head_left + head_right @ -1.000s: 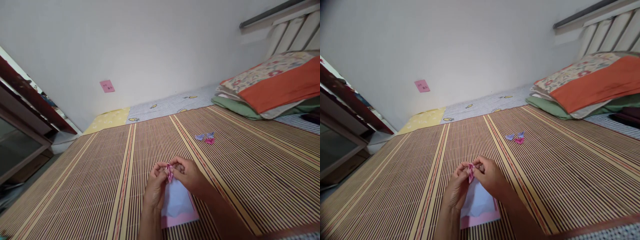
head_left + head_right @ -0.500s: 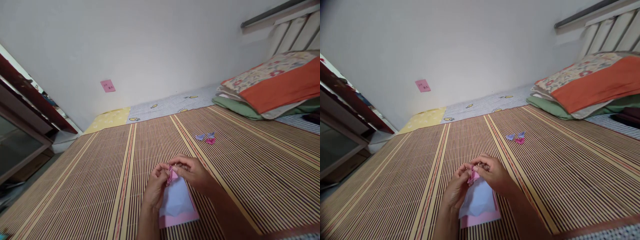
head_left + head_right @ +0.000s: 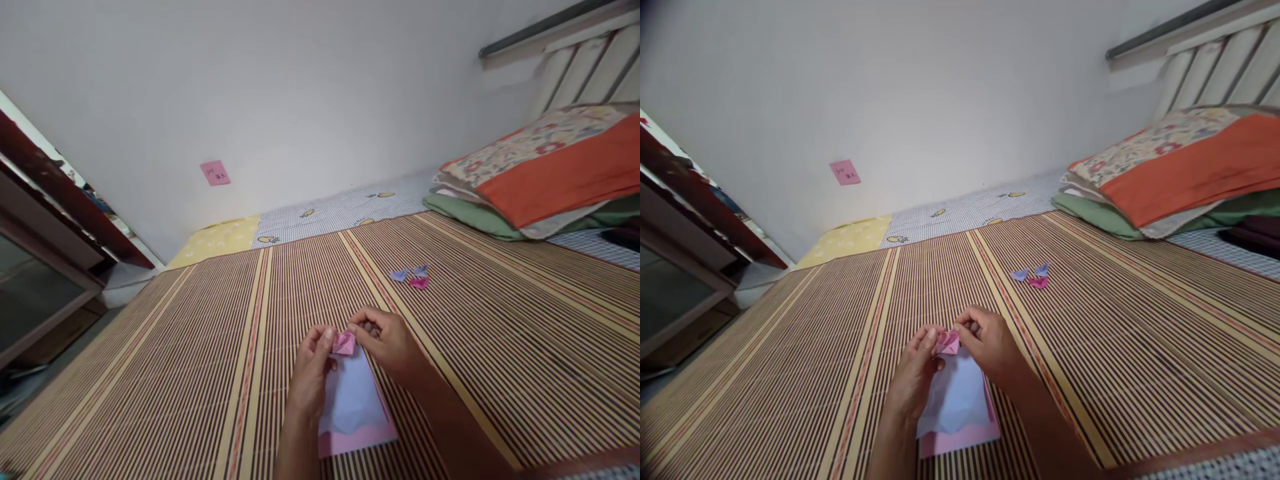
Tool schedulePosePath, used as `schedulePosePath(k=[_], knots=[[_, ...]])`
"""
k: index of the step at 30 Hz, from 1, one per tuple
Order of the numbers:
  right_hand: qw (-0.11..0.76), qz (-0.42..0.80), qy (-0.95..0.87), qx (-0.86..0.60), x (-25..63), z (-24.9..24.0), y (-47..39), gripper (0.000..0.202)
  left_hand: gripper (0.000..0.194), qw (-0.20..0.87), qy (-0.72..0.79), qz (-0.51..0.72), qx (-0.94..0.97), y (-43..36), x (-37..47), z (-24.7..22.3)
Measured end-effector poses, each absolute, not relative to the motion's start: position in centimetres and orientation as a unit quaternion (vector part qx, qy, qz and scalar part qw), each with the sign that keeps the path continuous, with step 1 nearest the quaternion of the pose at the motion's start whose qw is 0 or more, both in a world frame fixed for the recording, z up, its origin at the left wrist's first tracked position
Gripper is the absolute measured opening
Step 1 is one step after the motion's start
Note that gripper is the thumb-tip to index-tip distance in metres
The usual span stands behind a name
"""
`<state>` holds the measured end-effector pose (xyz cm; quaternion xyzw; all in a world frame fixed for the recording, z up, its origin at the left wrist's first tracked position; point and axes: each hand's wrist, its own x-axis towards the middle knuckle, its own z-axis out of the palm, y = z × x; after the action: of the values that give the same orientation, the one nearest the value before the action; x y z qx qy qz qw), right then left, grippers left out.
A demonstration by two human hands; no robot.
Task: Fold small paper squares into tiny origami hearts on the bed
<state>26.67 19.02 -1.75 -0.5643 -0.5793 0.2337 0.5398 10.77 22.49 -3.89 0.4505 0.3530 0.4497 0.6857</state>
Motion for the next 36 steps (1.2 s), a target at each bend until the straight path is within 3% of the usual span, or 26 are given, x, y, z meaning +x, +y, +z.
schedulePosePath(k=[12,30,33,36], knots=[[0.540,0.137,-0.567,-0.607,25.9,-3.0,19.6,0.015,0.026,0.568,0.394,0.511,0.511,22.5,11.4,-3.4],[0.549,0.180,-0.544,-0.608,25.9,-4.0,19.9,0.015,0.019,0.572,0.402,0.533,0.476,22.6,11.3,-4.1],[0.539,0.174,-0.565,-0.600,26.0,-3.8,19.7,0.007,0.018,0.567,0.399,0.536,0.481,22.7,11.3,-4.4],[0.517,0.145,-0.612,-0.580,26.1,-3.5,19.6,0.014,0.017,0.559,0.397,0.540,0.488,22.7,11.4,-4.2]])
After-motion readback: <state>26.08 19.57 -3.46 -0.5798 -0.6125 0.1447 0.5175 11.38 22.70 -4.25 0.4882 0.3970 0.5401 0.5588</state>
